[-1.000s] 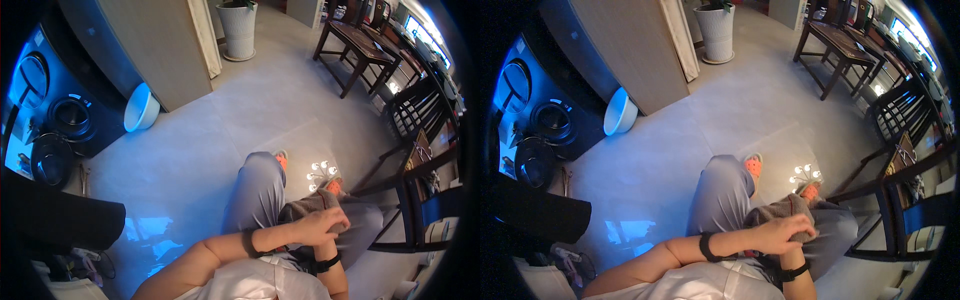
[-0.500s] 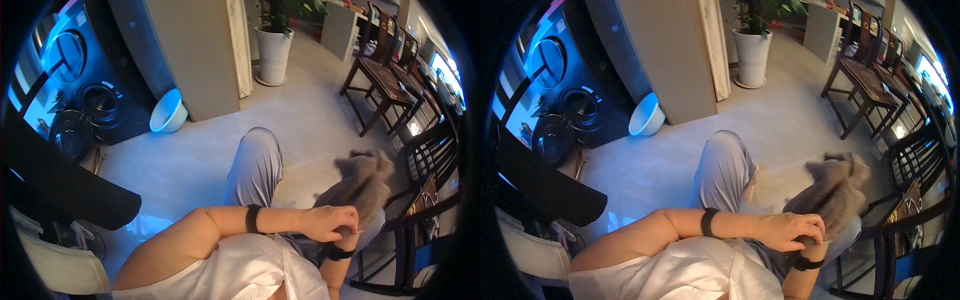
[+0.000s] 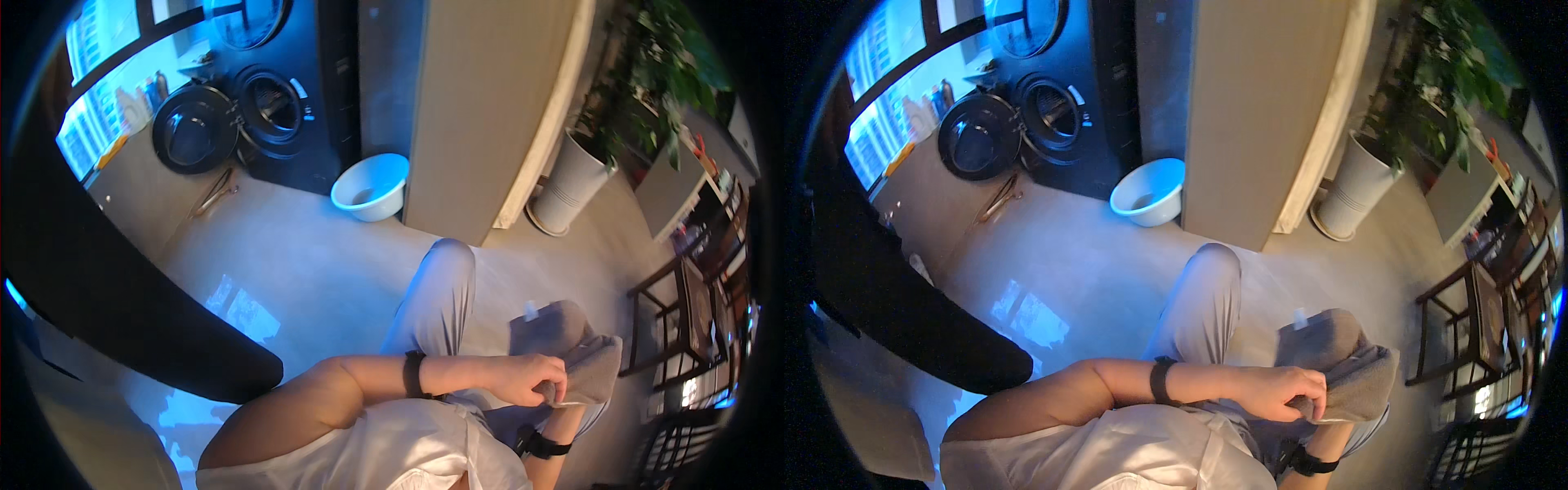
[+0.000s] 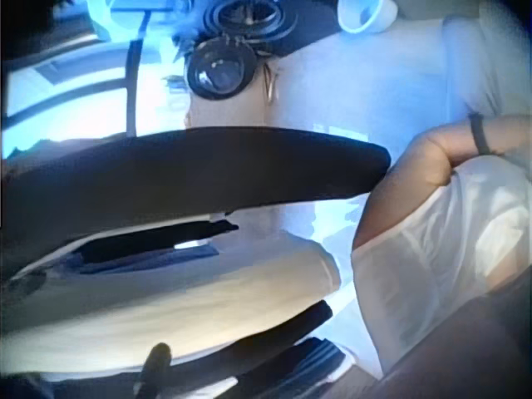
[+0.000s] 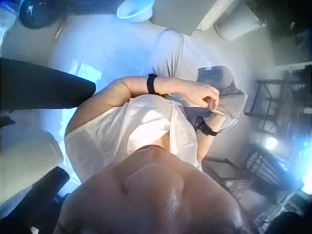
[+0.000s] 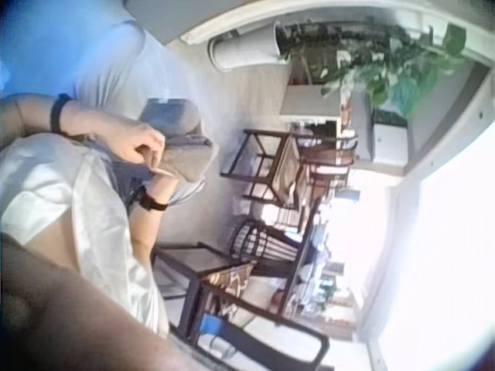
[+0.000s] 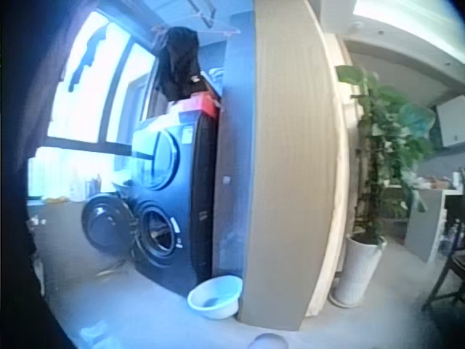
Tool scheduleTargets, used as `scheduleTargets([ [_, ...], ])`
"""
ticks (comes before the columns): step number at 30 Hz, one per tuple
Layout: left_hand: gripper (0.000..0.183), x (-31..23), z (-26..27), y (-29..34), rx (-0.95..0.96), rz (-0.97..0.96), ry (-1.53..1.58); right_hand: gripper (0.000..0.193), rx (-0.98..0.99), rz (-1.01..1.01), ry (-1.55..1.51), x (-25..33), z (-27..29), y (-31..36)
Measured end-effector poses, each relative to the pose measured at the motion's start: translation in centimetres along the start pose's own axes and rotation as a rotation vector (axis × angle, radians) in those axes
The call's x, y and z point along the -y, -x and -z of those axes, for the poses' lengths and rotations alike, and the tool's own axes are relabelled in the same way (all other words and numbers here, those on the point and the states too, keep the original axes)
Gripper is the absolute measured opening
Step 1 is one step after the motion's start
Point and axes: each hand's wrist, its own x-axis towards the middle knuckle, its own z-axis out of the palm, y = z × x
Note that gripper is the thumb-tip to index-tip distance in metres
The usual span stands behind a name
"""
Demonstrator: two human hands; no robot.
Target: The person sits on the floor and wipes down the wooden legs and frame of a dining chair using a cloth. They move around the chair to clean different sides and then proceed to wipe a nearby cabinet door.
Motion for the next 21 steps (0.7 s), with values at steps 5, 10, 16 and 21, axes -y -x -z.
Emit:
scheduleTargets([
  [5, 0.026, 1.3, 5.7, 1.0, 0.028, 0.028, -0.057, 0.048, 0.134, -0.026, 0.024, -0.7, -3.8, -3.6],
  [10, 0.031, 4.3, 9.7, 1.4, -0.014, -0.014, -0.106, 0.048, 0.187, -0.017, 0.038, -0.6, -7.0, -7.5],
  [16, 0.046, 4.3, 18.8, 2.2, -0.042, 0.366, -0.283, 0.049, 0.289, 0.14, 0.125, 3.6, -11.3, -14.3],
  [21, 0.041, 6.2, 28.0, 3.2, -0.383, 0.351, -0.224, 0.049, 0.417, 0.472, 0.34, 12.7, -18.5, -22.1],
])
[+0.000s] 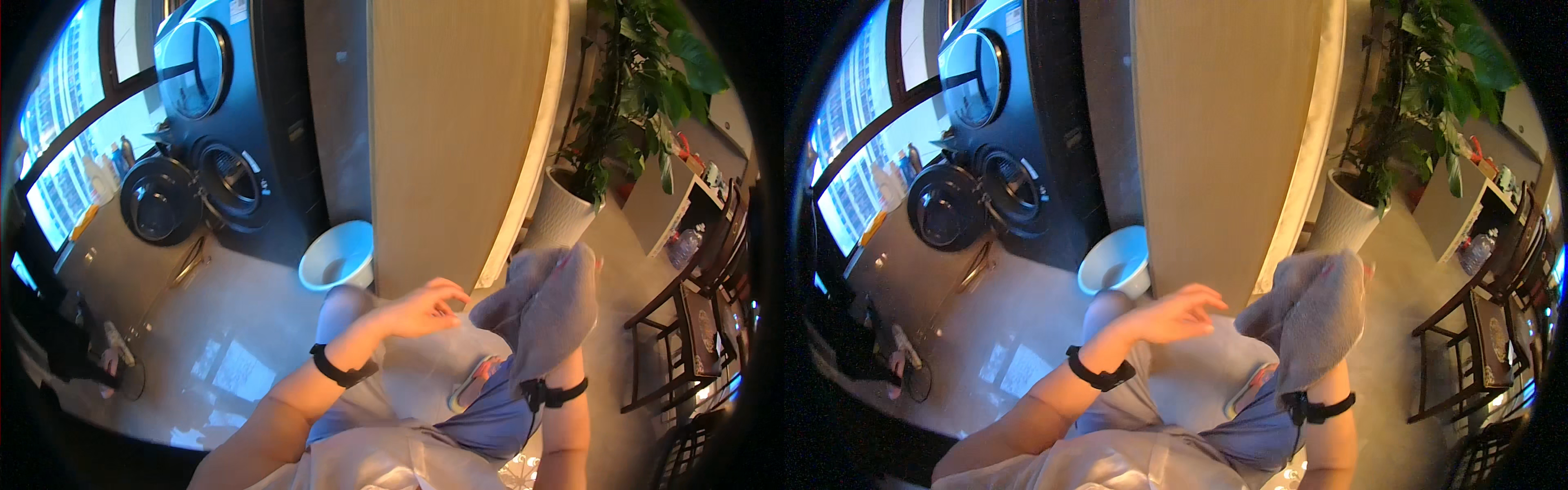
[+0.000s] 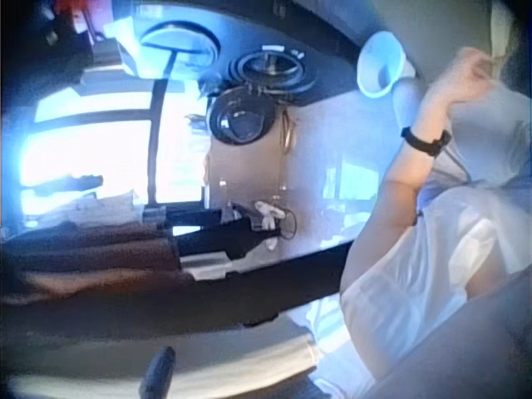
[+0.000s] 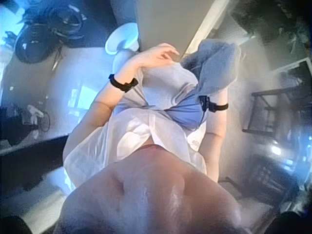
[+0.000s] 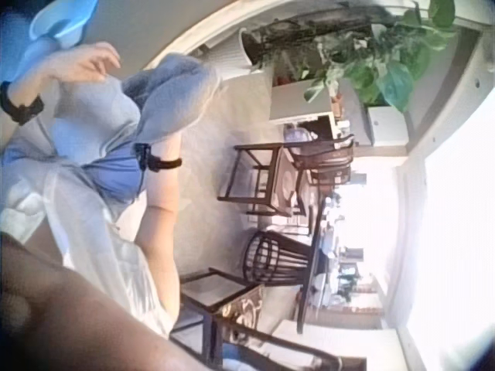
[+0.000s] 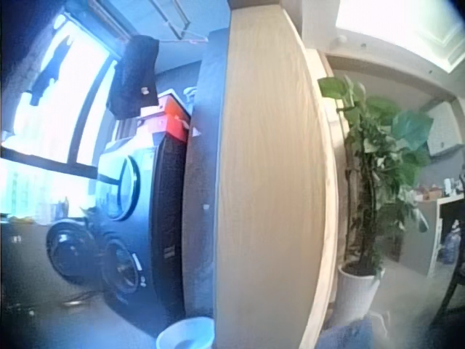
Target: The person sits on the floor and wipes down the wooden legs and frame of a dining chair using a cloth. They move around the chair to clean different sides and then proceed to wipe a nearby cabinet door.
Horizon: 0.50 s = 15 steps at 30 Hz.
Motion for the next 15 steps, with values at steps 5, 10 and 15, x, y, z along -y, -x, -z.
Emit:
scheduleTargets([
  [5, 0.038, 2.8, 7.7, -2.1, -0.384, 0.026, -0.108, 0.05, 0.056, 0.509, 0.35, 9.5, -1.5, -16.1],
  [10, 0.04, 6.4, 15.0, -4.5, -0.739, -0.042, -0.218, 0.051, -0.163, 1.145, 0.732, 19.8, -4.6, -32.9],
  [15, 0.054, 8.1, 19.3, -9.6, -1.043, -0.033, 0.07, 0.056, -0.712, 1.358, 1.023, 22.7, -12.4, -43.4],
])
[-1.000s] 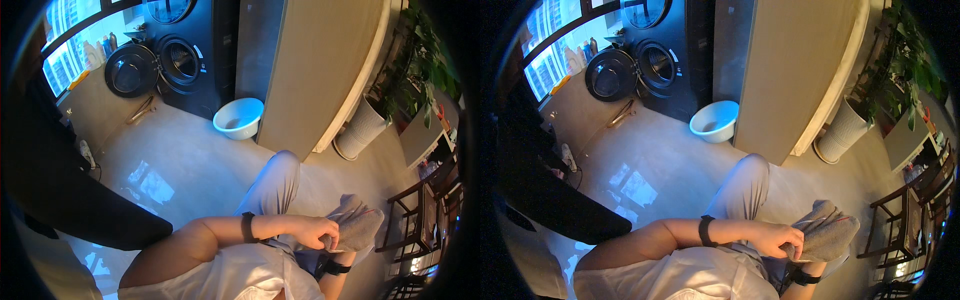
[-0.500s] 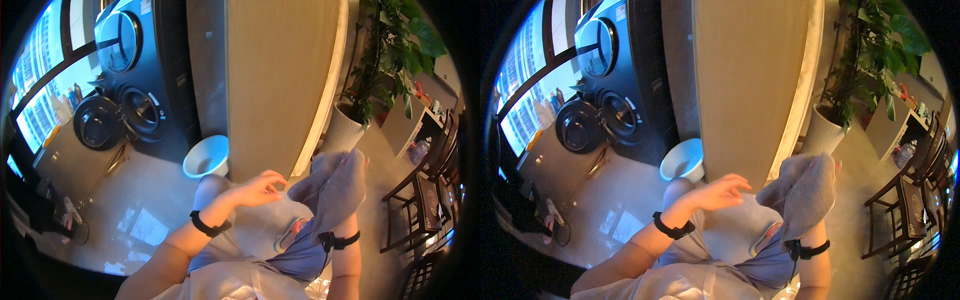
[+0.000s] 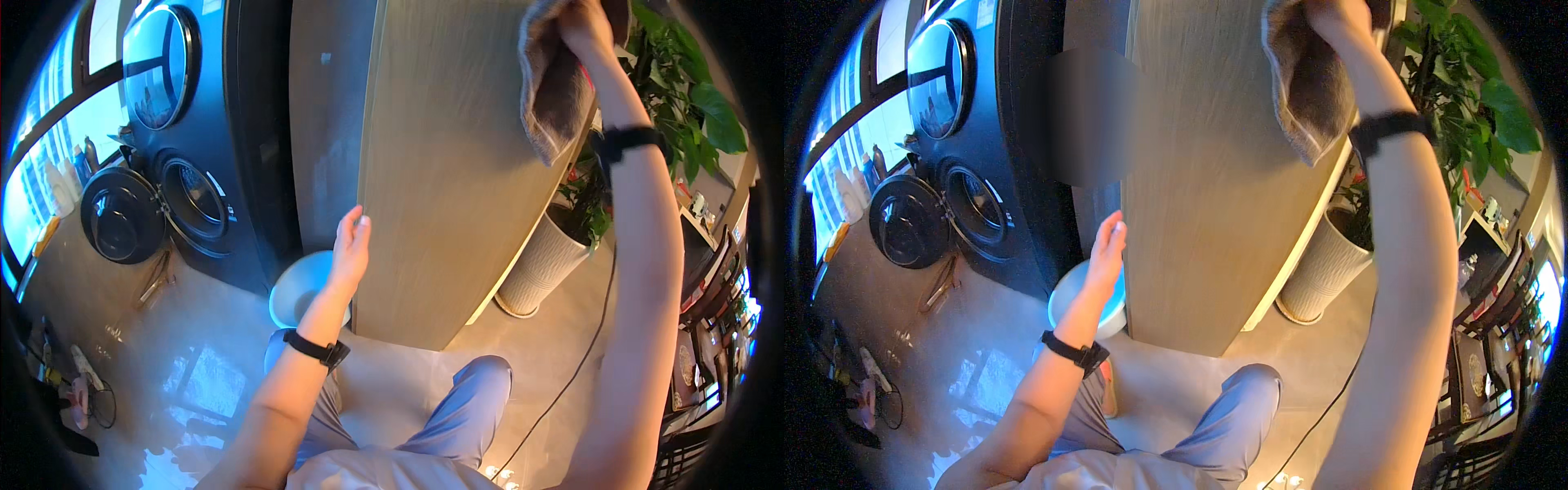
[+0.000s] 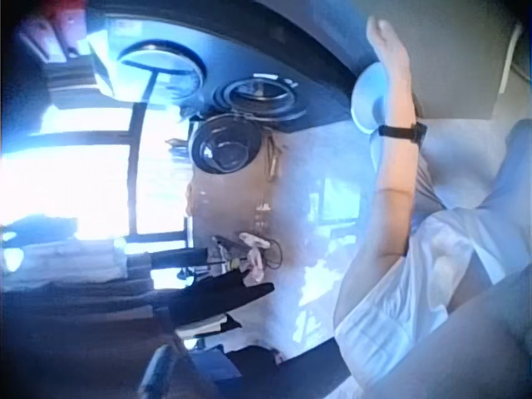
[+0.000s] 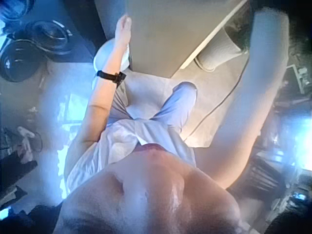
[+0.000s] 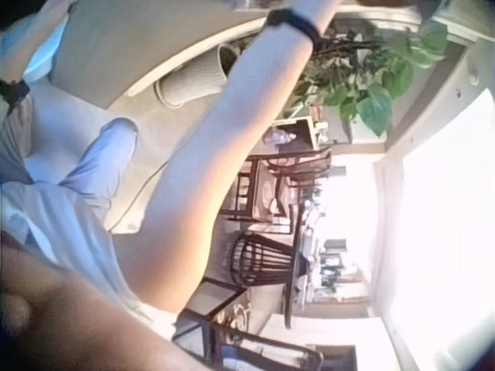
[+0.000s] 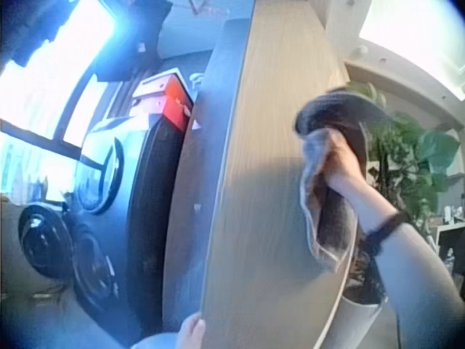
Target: The person sits on the floor and wipes down the wooden legs and frame of a dining chair using a cloth. They move around the chair to clean different sides and then proceed to wipe a nearby cabinet door.
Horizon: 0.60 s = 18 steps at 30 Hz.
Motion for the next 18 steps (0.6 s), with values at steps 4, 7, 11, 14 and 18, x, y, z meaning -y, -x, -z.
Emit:
scheduleTargets([
  [4, 0.076, 3.2, 1.9, -2.1, -0.077, 0.176, 0.275, 0.06, 0.052, 0.063, 0.172, 12.9, -3.5, 5.6],
  [7, 0.071, 7.1, 3.5, -2.6, -0.127, 0.256, 0.332, 0.08, 0.465, 0.116, -0.162, 21.1, -3.4, 18.9],
  [11, 0.066, 6.5, 3.6, -2.2, -0.253, 0.474, 0.387, 0.065, 1.299, 0.083, -0.914, 27.6, -1.0, 41.6],
  [14, 0.061, 6.7, 3.9, -3.2, -0.264, 0.564, 0.349, 0.064, 1.643, 0.177, -0.881, 27.5, 1.0, 46.1],
  [18, 0.047, 3.3, 3.3, -3.6, -0.297, 0.496, 0.164, 0.063, 1.749, 0.245, -0.791, 23.6, 1.3, 45.5],
])
